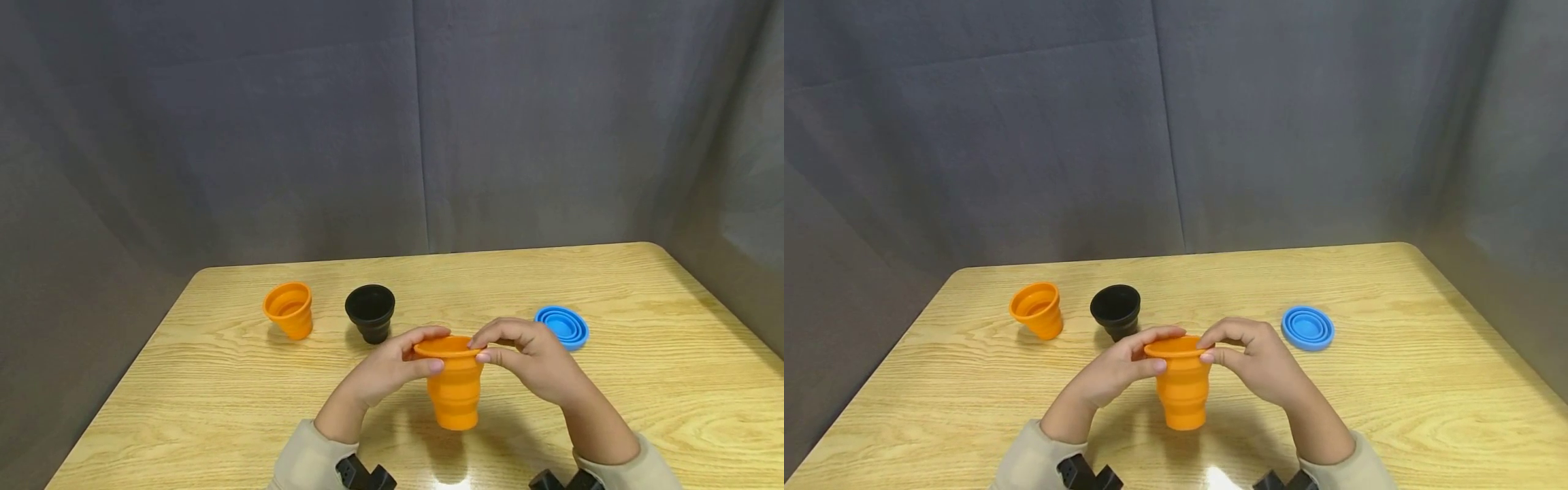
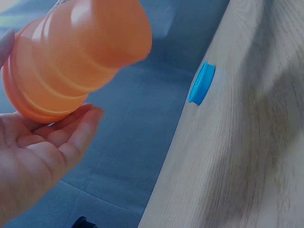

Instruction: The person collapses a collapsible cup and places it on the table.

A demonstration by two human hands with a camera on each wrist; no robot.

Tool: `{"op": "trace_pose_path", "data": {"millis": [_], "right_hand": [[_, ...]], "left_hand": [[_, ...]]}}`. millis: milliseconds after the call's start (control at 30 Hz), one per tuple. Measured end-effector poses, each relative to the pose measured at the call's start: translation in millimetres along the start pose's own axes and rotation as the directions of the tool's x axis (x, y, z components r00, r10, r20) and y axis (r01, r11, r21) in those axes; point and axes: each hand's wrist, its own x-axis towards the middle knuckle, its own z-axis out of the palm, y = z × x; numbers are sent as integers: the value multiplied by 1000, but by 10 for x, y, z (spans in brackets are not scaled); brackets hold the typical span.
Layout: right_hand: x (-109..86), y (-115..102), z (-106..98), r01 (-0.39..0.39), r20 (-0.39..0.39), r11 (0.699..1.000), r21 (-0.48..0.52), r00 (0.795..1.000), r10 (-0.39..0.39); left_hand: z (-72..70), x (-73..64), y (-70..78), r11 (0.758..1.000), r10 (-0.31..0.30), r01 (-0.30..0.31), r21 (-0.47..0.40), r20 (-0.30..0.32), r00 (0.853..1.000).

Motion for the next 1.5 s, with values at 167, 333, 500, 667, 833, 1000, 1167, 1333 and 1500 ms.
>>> {"op": "trace_pose_path", "data": {"millis": [167, 333, 500, 667, 833, 1000, 1167, 1333, 1500], "right_hand": [[-8, 4, -3, -27, -30, 996, 80, 999, 30], [-11, 18, -17, -42, -35, 985, 170, 998, 48], [-18, 27, -23, -73, -39, 985, 155, 996, 80], [-21, 44, -15, -113, -30, 981, 160, 992, 119], [-18, 64, -18, -146, -24, 971, 189, 988, 153], [-7, 81, -8, -175, -1, 958, 228, 984, 180], [-3, 104, -8, -200, 88, 942, 270, 979, 183], [2, 133, 8, -175, 178, 919, 353, 977, 118], [12, 189, 59, -158, 208, 872, 463, 976, 66]], "left_hand": [[0, 7, 0, 999, 23, -22, 38, -27, 999], [-11, 4, 11, 991, 65, -54, 122, -84, 994], [-19, 12, 31, 971, 182, -164, 173, -96, 979], [-48, -5, 35, 955, 262, -248, 164, -71, 962], [-71, -26, 23, 947, 305, -301, 114, -13, 952], [-78, -35, 11, 941, 335, -336, 44, 21, 942], [-88, -36, -21, 944, 329, -328, -40, 12, 944], [-96, -47, -71, 949, 306, -306, -80, -17, 952], [-93, -55, -107, 948, 299, -300, -102, -28, 954]]}}
